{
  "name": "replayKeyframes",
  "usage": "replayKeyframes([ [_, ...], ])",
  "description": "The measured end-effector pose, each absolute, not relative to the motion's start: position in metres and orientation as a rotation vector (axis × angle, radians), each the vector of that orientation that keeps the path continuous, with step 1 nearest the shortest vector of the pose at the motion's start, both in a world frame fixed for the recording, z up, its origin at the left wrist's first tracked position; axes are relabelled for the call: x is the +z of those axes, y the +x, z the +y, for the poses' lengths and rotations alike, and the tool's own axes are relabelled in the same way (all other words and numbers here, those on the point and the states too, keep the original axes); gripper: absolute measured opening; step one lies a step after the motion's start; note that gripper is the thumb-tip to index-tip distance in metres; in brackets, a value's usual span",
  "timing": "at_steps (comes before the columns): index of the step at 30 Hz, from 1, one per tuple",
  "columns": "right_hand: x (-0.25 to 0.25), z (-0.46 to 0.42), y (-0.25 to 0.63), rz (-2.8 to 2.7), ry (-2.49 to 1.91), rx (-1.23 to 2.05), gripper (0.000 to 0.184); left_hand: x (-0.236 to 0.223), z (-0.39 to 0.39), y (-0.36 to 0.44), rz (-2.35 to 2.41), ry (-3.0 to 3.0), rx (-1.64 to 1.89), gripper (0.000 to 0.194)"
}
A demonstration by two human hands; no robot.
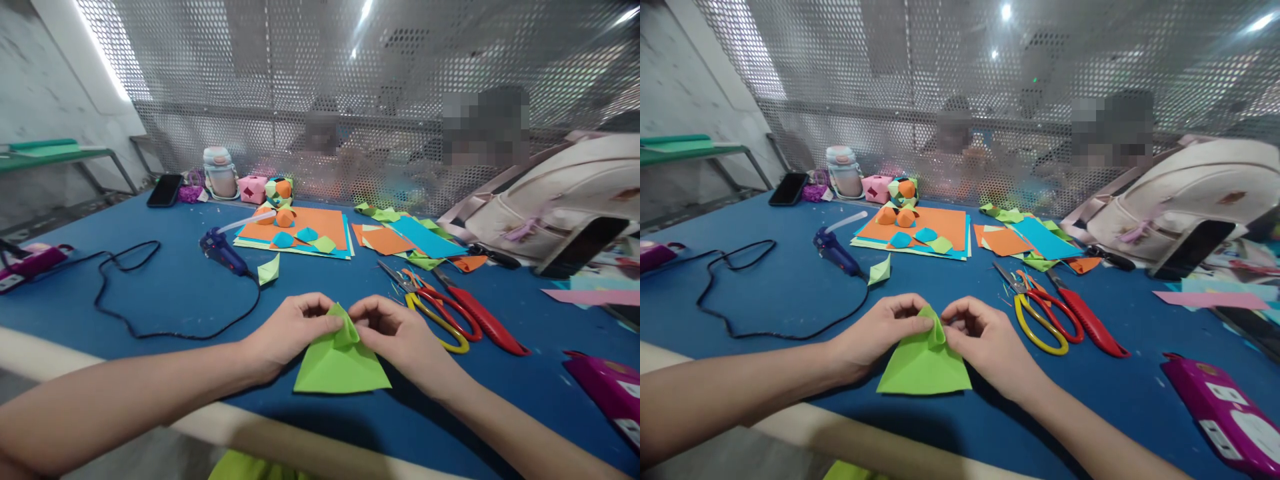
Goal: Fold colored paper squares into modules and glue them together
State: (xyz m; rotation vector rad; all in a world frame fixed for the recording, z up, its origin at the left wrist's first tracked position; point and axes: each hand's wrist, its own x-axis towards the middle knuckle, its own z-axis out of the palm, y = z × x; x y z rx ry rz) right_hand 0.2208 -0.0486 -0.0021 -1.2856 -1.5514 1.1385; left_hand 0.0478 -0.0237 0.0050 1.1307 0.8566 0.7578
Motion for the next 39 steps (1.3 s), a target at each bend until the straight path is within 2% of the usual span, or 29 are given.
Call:
replayKeyframes([
  [11,0.002,-0.054,0.22,-1.604,-1.342,0.699,0.035,0.005,-0.022,0.049,0.957,1.185,0.94,0.02],
  [15,-0.002,-0.053,0.216,-1.742,-1.323,0.611,0.016,0.006,-0.023,0.05,1.018,1.357,0.939,0.016],
  [18,-0.005,-0.053,0.212,-1.811,-1.344,0.619,0.011,0.007,-0.024,0.051,1.004,1.436,0.901,0.015],
  [27,-0.006,-0.054,0.214,-1.77,-1.394,0.766,0.02,0.005,-0.023,0.051,1.007,1.463,0.791,0.005],
  [34,-0.004,-0.05,0.22,-1.672,-1.411,0.795,0.025,0.002,-0.019,0.048,1.009,1.377,0.808,0.006],
  [39,-0.002,-0.048,0.225,-1.551,-1.412,0.687,0.042,0.004,-0.019,0.048,1.013,1.353,0.801,0.007],
])
